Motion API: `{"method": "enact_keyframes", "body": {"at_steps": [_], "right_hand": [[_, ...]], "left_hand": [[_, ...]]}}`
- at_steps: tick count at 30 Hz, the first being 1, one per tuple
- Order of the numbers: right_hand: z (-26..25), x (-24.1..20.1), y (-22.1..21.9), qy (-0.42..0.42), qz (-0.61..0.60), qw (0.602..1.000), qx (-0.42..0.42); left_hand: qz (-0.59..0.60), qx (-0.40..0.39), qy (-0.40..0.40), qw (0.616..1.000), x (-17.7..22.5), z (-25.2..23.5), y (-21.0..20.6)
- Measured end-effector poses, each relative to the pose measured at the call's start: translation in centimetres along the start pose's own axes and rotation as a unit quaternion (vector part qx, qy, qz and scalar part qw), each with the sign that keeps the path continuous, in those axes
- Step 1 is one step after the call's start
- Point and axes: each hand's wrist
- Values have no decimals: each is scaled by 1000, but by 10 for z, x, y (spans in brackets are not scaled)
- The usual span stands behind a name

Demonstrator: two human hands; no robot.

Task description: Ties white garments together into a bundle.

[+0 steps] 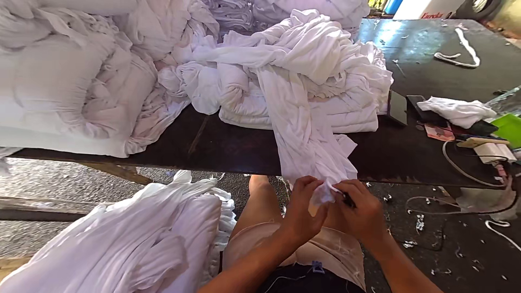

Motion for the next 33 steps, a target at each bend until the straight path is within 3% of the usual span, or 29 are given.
{"method": "enact_keyframes", "body": {"at_steps": [6, 9, 12, 21, 24, 27, 30, 33], "right_hand": [[-3, -12, -2, -8, -67, 997, 36], [-4, -9, -2, -37, -88, 995, 42], [-6, -6, -4, -46, -53, 997, 32], [-12, 18, -9, -78, 43, 996, -7], [-14, 14, -11, -98, 20, 993, -55], [-19, 5, -5, -113, -32, 992, -42], [-19, -2, -2, -76, -61, 995, -10], [-15, -8, -5, -46, -39, 997, -43]], "left_hand": [[-47, 75, -7, 996, -2, -26, 5], [70, 33, 82, 994, 1, -28, 14], [290, -21, 249, 924, 11, -28, 20], [525, -26, 350, 775, 18, -32, 18], [500, -20, 354, 790, 15, -31, 20], [463, -23, 321, 826, 12, -27, 22], [436, -46, 280, 854, 10, -23, 22], [407, -59, 262, 873, 10, -22, 20]]}}
Point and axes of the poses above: each hand's wrist, its own z-axis away from the middle knuckle, its own y-axis out of the back of the hand, x = y × z, and after that the axes turned 8 degrees about y, right-handed
